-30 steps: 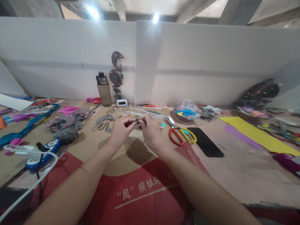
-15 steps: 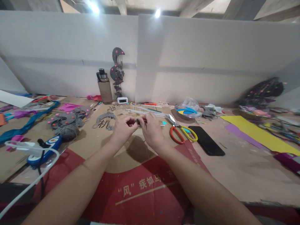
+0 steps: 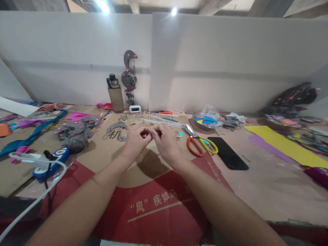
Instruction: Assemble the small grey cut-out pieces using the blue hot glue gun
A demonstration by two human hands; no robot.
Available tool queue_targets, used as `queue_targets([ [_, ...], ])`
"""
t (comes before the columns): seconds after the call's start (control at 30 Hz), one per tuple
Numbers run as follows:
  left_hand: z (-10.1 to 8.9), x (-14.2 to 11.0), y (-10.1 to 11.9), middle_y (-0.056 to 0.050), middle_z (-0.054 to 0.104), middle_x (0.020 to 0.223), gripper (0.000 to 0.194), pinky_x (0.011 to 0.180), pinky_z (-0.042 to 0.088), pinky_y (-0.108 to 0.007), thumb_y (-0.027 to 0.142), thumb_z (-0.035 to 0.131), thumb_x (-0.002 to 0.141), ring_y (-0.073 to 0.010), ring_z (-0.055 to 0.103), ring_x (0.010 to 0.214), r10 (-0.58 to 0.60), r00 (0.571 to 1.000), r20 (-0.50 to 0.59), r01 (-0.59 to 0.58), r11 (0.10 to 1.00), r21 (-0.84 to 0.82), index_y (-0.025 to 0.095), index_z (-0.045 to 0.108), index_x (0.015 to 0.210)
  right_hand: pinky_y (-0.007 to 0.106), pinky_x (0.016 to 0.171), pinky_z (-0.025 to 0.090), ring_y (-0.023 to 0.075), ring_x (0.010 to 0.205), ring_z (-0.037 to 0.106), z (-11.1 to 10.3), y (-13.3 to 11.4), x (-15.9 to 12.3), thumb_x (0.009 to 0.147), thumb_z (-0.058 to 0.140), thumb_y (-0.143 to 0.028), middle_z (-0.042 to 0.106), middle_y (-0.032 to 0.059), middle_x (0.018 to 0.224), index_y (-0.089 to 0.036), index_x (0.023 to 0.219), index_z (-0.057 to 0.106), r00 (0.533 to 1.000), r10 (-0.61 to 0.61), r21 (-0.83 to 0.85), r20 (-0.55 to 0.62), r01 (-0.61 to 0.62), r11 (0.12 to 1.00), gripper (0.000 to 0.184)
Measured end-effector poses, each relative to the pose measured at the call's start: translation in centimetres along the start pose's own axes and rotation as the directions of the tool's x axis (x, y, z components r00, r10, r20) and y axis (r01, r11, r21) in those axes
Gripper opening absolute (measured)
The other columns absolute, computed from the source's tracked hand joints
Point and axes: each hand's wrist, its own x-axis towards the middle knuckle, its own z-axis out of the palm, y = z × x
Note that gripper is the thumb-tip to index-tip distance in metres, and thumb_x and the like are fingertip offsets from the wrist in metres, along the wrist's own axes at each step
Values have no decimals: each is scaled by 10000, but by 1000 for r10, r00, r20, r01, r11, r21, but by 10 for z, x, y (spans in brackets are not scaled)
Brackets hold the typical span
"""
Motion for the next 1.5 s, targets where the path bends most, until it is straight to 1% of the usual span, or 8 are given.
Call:
queue_targets([
  [0.13,0,0,1,-16,591,639,101,605,345,-254,241,594,713,-126,487,610,57,998,-40,-56,998,22,170,657,681,286,683,385,156,744,524,0,-3,-1,848,524,-296,601,36,760,-185,750,590,999,-35,27,10,34,999,162],
  [0.23,-1,1,1,-11,595,640,127,587,349,-252,274,595,711,-127,489,603,-71,997,-27,68,994,-89,166,662,699,287,680,388,157,745,525,-2,-3,-2,841,535,-294,603,37,767,-184,767,600,999,-43,28,1,43,999,148],
  [0.33,-1,2,0,4,583,626,119,566,348,-243,265,590,697,-116,478,580,-232,973,15,227,930,-289,161,648,696,286,668,389,157,737,522,-4,-2,-3,824,549,-277,596,38,778,-186,765,596,1000,-20,20,-11,20,1000,118],
  [0.57,7,4,-6,32,504,574,111,515,303,-228,267,617,679,-82,397,516,-328,940,94,323,766,-555,158,606,667,269,634,387,143,707,509,0,1,-5,789,548,-241,571,29,769,-182,744,567,997,46,28,-62,-44,999,77],
  [0.83,11,3,-5,32,501,582,99,539,344,-223,238,620,671,-78,429,527,-347,932,104,332,703,-629,160,560,659,261,621,366,132,671,488,5,1,-3,743,546,-235,547,3,688,-186,666,524,986,143,52,-84,-139,989,95],
  [1.17,8,3,9,32,510,570,109,531,360,-220,184,634,627,-68,449,506,-360,909,209,387,544,-745,154,534,657,255,574,357,124,605,473,3,2,-1,714,542,-312,536,-7,615,-183,627,521,956,292,198,-29,-280,939,157],
  [1.37,9,3,4,23,529,582,82,537,361,-214,158,631,645,-65,457,517,-318,924,214,361,537,-762,144,553,665,237,551,349,107,578,445,3,4,0,678,569,-323,493,-40,630,-186,785,526,937,348,302,-23,-326,896,179],
  [1.5,8,3,5,30,523,566,88,531,361,-208,157,645,630,-63,455,509,-316,916,249,383,495,-780,142,562,654,224,508,302,91,539,392,6,9,2,672,550,-300,445,-52,584,-181,715,533,927,367,386,80,-368,846,129],
])
